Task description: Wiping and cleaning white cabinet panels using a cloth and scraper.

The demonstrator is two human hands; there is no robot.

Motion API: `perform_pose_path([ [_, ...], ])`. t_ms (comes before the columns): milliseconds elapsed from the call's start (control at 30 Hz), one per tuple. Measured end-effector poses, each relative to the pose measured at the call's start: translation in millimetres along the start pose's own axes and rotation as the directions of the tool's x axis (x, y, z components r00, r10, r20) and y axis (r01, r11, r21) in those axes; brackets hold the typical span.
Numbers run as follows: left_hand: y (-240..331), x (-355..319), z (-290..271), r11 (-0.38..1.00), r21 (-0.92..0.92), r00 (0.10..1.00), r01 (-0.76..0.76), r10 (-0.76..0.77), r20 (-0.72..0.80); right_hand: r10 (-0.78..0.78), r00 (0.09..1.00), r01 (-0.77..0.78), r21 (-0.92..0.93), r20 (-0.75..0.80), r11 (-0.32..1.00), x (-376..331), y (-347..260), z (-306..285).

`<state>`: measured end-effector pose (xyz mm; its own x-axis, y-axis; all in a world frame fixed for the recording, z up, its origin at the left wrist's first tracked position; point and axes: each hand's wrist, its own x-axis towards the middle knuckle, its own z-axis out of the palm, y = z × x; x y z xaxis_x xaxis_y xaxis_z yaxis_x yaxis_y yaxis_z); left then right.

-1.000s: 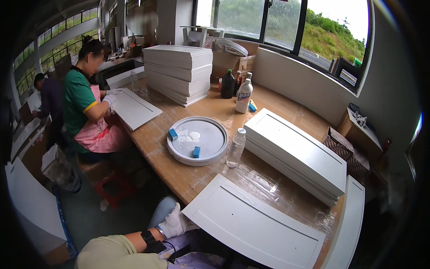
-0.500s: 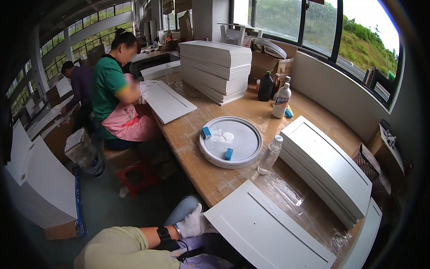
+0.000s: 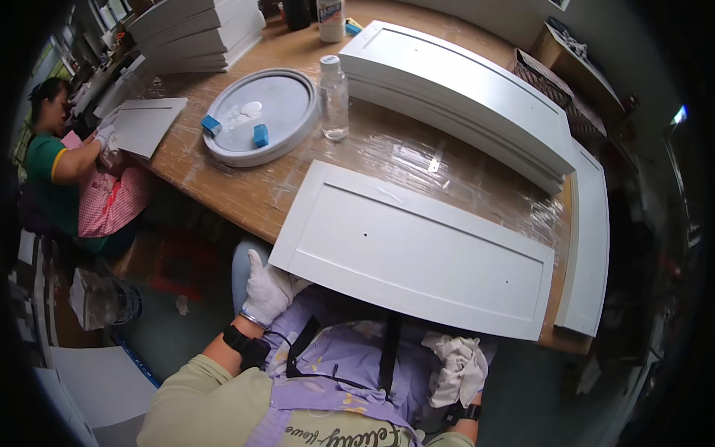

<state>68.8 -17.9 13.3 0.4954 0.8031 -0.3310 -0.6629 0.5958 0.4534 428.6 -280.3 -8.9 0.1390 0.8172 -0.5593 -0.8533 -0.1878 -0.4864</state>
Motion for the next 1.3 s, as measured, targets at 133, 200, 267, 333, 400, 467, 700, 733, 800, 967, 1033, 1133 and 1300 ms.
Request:
perform_pose_path([
  [133,-7.9,10.3,-0.7,0.996,-0.085,1.0,0.011,-0.011,0.004,-0.065,0.996,0.073,0.168,-0.056,0.983,-14.6,7.6,-71.3],
  [200,-17.3,11.1,-6.3,0.999,-0.049,1.0,0.002,-0.001,0.01,0.02,0.979,-0.105,0.42,0.202,0.901,-18.6,0.5,-34.1],
  [267,-22.5,10.4,-8.4,1.0,0.003,1.0,-0.023,0.023,-0.019,0.018,0.991,-0.054,0.269,0.134,0.962,-37.3,-7.2,-7.1],
  [333,-21.7,9.1,-15.7,0.999,0.03,1.0,-0.024,0.024,0.002,0.011,0.997,-0.021,0.136,0.07,0.991,-61.4,-10.4,-47.5],
  [400,-19.6,3.9,-20.4,0.991,0.102,0.996,-0.088,0.088,0.005,-0.261,0.963,0.243,-0.197,-0.071,0.95,-85.4,-23.0,-20.3],
  [467,-25.4,0.5,-10.1,0.975,0.193,0.994,-0.113,0.111,0.022,-0.383,0.903,0.293,-0.371,-0.195,0.881,-112.4,-48.9,-30.5],
  [700,-46.8,7.6,-13.4,0.892,0.361,0.928,0.272,-0.342,0.145,-0.798,0.504,0.052,-0.911,-0.33,0.41,-106.7,-136.0,-21.1],
  [733,-53.4,9.0,0.1,0.879,0.355,0.922,0.317,-0.373,0.102,-0.832,0.476,-0.105,-0.958,-0.284,0.267,-92.0,-139.4,-14.5],
  [800,-62.6,15.8,13.1,0.829,0.373,0.885,0.418,-0.464,0.041,-0.839,0.457,-0.471,-0.881,-0.295,0.053,-54.1,-138.3,8.5],
  [967,-90.5,22.9,19.8,0.849,0.357,0.892,0.39,-0.445,0.083,-0.661,0.725,-0.301,-0.774,0.194,-0.557,6.3,-56.1,105.8],
  [1033,-93.7,20.9,19.2,0.839,0.485,0.949,0.245,-0.311,0.059,-0.554,0.789,-0.158,-0.783,0.265,-0.601,8.3,-48.0,114.3],
  [1133,-91.0,17.4,28.4,0.82,0.515,0.95,0.25,-0.31,0.033,-0.802,0.587,-0.449,-0.778,0.113,-0.439,-4.3,-86.9,49.1],
  [1300,-92.4,22.5,23.8,0.808,0.538,0.939,0.242,-0.334,0.079,-0.844,0.484,-0.555,-0.827,-0.232,-0.091,-22.2,-125.1,-18.1],
])
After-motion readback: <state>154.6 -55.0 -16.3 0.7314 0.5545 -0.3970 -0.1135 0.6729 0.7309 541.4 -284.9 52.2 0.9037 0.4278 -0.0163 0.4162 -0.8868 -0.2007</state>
